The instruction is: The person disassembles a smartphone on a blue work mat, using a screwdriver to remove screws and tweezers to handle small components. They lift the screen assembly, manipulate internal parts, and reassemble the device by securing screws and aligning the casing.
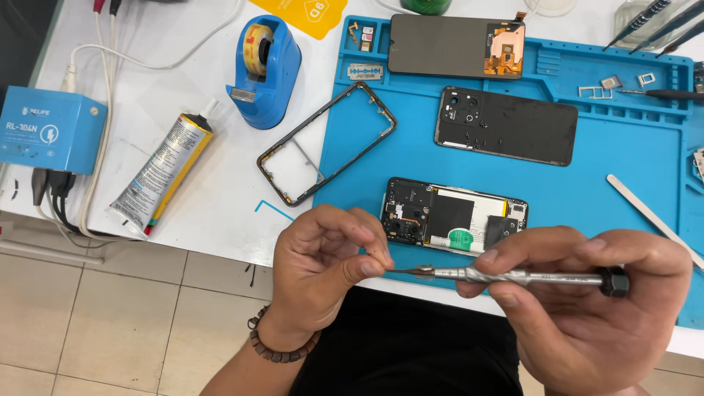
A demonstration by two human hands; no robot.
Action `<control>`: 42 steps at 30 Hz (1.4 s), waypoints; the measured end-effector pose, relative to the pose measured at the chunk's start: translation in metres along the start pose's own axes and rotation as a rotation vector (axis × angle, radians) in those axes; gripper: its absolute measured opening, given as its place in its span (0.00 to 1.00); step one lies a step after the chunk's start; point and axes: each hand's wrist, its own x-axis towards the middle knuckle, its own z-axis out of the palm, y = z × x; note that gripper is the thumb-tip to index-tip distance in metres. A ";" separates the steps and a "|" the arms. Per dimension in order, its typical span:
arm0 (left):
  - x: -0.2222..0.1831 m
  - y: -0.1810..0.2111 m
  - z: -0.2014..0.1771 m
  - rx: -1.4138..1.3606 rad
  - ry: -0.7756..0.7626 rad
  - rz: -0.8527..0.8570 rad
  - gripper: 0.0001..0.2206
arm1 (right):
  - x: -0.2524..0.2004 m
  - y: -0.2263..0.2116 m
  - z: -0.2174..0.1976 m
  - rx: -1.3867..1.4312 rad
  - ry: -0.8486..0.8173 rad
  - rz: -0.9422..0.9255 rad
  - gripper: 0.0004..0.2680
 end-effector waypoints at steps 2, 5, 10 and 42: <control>0.000 0.000 0.000 0.019 -0.005 0.014 0.08 | -0.001 0.005 -0.003 0.039 -0.052 -0.049 0.19; 0.000 -0.001 0.000 0.041 -0.008 0.022 0.08 | 0.001 0.006 -0.003 0.027 -0.070 -0.083 0.19; 0.000 0.000 0.001 0.067 -0.008 0.025 0.08 | 0.001 0.007 -0.006 0.031 -0.070 -0.069 0.18; 0.008 -0.005 0.020 1.264 -0.153 0.240 0.17 | 0.076 0.000 0.002 -0.518 -0.680 -0.304 0.09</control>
